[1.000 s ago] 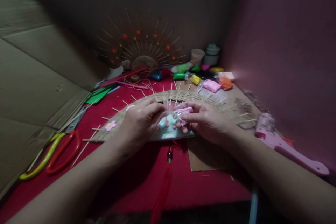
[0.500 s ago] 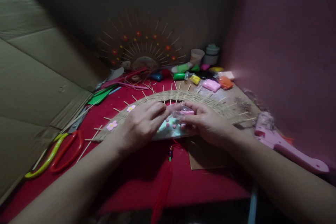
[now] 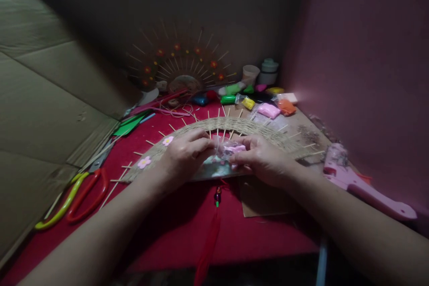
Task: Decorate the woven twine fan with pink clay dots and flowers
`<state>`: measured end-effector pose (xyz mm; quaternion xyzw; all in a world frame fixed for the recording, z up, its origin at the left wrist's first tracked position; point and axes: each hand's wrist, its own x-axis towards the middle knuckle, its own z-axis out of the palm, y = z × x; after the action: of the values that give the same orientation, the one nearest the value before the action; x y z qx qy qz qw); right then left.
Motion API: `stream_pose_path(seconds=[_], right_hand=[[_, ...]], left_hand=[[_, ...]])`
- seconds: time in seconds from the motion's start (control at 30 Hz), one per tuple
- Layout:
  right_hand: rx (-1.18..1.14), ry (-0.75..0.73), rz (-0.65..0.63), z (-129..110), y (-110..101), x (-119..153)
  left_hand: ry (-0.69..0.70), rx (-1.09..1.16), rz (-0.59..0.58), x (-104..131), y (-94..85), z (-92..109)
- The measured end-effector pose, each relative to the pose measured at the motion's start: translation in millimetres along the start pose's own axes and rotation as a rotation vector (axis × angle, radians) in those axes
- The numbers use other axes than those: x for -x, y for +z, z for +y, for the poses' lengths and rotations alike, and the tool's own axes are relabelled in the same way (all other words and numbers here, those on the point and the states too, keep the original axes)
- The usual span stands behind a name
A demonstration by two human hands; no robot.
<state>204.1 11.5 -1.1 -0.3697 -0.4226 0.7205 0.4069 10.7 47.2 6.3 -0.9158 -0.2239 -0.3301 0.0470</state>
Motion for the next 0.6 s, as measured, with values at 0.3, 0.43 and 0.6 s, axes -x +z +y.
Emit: stream_pose_path(seconds=[0.3, 0.43, 0.6], right_hand=[[-0.007, 0.007, -0.125, -7, 3, 4], [-0.114, 0.039, -0.068, -7, 1, 3], [-0.168, -0.018, 0.015, -7, -1, 0]], left_hand=[[-0.209, 0.221, 0.006, -4, -5.3, 11], [-0.322, 0.411, 0.033, -5, -6.0, 6], [-0.281, 0.389, 0.122, -1, -1.0, 5]])
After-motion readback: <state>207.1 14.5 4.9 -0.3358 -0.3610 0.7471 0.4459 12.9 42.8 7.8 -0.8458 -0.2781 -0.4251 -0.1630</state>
